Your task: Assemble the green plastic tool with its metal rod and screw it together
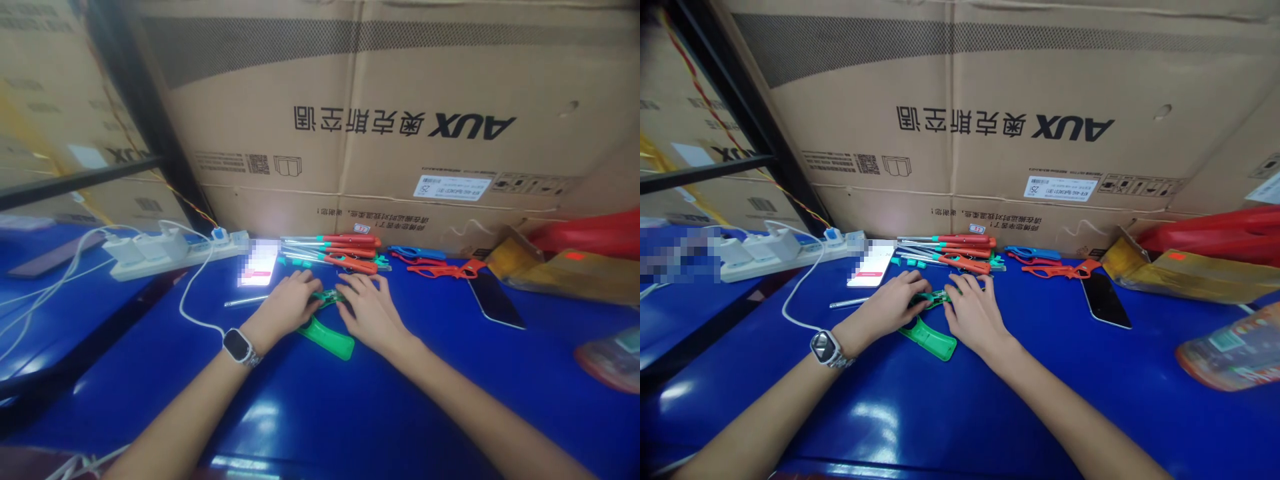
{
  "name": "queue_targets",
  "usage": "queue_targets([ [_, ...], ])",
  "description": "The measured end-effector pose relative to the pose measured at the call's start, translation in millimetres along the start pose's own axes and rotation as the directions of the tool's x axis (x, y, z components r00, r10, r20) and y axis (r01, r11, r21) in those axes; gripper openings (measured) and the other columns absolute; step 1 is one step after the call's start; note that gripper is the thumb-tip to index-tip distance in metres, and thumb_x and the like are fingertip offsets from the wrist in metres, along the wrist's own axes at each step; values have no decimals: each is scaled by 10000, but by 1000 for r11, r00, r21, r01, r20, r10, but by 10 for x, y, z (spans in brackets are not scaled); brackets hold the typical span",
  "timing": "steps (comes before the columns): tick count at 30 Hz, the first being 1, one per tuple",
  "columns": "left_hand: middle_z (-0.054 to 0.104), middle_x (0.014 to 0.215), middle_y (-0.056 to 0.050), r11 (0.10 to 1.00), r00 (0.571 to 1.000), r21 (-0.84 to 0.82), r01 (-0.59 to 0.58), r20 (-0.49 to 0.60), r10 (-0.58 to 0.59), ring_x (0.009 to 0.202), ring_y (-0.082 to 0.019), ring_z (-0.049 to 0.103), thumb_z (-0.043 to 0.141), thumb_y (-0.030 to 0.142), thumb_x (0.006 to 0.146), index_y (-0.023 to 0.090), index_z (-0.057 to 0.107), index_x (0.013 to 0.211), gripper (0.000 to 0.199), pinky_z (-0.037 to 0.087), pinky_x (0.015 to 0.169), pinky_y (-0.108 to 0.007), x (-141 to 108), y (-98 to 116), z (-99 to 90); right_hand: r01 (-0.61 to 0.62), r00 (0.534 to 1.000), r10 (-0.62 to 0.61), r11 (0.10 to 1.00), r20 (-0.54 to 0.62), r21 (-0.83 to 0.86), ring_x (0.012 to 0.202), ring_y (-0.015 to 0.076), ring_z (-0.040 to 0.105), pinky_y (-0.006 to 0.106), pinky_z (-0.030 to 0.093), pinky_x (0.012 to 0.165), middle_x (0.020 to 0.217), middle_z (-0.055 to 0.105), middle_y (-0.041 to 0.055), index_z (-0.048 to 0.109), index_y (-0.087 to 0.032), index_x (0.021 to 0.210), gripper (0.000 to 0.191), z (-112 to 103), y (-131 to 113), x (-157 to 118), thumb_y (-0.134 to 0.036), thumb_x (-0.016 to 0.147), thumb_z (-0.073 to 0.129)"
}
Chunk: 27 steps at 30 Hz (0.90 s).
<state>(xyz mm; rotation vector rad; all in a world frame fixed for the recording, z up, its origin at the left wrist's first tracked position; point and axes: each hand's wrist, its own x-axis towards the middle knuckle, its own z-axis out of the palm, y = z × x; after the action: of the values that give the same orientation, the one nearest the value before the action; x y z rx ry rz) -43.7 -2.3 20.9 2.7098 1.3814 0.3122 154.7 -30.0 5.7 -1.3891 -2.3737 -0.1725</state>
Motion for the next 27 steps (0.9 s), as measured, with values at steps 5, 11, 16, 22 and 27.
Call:
queue_targets([
  [5,573,1029,-86,1000,1000,-1,16,-22,-16,961,-248,544,564,257,931,174,638,1036,153,468,846,-382,-9,4,39,116,992,-117,993,50,17,1196,259,534,459,283,992,1310,646,102,652,-192,1197,309,22,-67,72,-342,998,468],
  [11,604,990,-78,995,998,-99,23,-56,-29,923,-237,564,642,248,885,150,618,985,142,478,819,-356,-34,-49,23,101,990,-102,995,96,13,1124,251,577,444,301,938,1264,673,104,646,-184,1191,306,76,-98,48,-349,1009,463],
  [16,626,932,-66,983,997,-175,58,-40,-65,861,-205,601,605,130,882,158,670,921,81,475,780,-312,-100,-173,-44,103,991,-104,995,81,14,1150,233,589,436,289,937,1269,685,67,658,-207,1193,285,124,-74,33,-317,1020,461],
  [22,678,878,-62,981,997,-181,75,-21,-80,761,-164,625,534,-9,839,153,717,868,246,460,720,-263,-94,-199,-75,67,995,-65,997,76,-25,1155,238,605,450,274,942,1269,688,64,690,-239,1181,296,145,-76,20,-300,1026,446],
  [27,686,829,-60,985,993,-131,116,23,-114,712,-161,619,578,14,813,153,737,840,213,455,676,-258,-93,-164,-149,12,995,-8,999,103,-36,1143,236,609,454,274,928,1287,677,55,700,-268,1176,299,121,-121,20,-305,1030,441],
])
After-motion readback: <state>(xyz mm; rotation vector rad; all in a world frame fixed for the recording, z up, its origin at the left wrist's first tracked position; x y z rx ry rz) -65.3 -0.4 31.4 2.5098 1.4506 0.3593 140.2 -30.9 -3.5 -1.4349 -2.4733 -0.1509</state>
